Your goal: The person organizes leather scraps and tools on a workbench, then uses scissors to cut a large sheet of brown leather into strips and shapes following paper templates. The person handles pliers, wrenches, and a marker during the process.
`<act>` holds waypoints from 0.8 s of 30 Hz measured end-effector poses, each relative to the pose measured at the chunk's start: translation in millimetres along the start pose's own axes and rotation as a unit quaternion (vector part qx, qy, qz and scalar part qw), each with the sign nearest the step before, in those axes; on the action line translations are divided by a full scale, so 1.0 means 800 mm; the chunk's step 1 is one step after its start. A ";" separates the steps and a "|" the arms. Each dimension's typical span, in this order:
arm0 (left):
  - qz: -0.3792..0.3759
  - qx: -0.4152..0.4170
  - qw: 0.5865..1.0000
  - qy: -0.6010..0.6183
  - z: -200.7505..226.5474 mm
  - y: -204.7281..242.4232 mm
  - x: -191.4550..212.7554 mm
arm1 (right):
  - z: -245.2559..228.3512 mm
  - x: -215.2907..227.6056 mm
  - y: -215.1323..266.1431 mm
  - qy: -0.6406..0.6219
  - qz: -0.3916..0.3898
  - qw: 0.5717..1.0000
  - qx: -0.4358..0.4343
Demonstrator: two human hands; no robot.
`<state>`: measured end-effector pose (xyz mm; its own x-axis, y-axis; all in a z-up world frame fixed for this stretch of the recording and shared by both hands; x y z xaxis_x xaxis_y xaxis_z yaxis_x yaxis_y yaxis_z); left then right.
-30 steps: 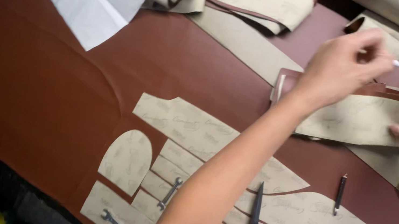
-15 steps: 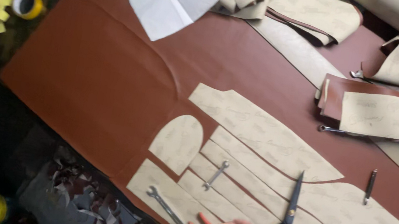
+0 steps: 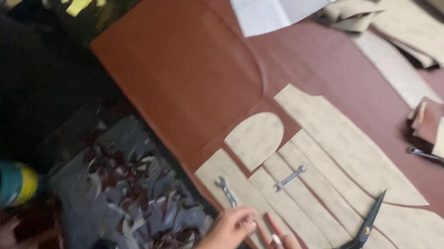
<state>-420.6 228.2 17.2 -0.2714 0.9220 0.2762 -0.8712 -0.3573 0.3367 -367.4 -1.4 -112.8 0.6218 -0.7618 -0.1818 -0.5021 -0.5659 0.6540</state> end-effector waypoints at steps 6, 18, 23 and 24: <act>0.055 0.007 0.989 -0.139 -0.037 0.026 0.084 | -0.013 0.049 0.030 -0.024 0.069 0.971 0.227; 0.082 -0.184 0.917 -0.344 -0.012 -0.218 0.344 | -0.142 -0.079 -0.050 -0.168 0.216 0.952 0.138; -0.115 -0.266 0.820 -0.493 0.015 -0.347 0.372 | -0.215 -0.251 -0.151 -0.093 0.250 0.962 0.053; -0.137 -0.298 0.802 -0.499 0.018 -0.368 0.368 | -0.233 -0.279 -0.180 -0.089 0.248 0.958 0.112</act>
<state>-238.1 603.2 11.9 0.1673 0.2695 0.9484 -0.9640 0.2462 0.1001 -322.2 309.1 -29.6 0.1709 -0.9850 -0.0248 -0.8378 -0.1585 0.5225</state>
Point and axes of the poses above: each hand's wrist, its own y-axis away from the middle knuckle, its own x-axis out of the back of the hand, z = x × y, the point moved 3 cm from there along -y, towards the middle knuckle
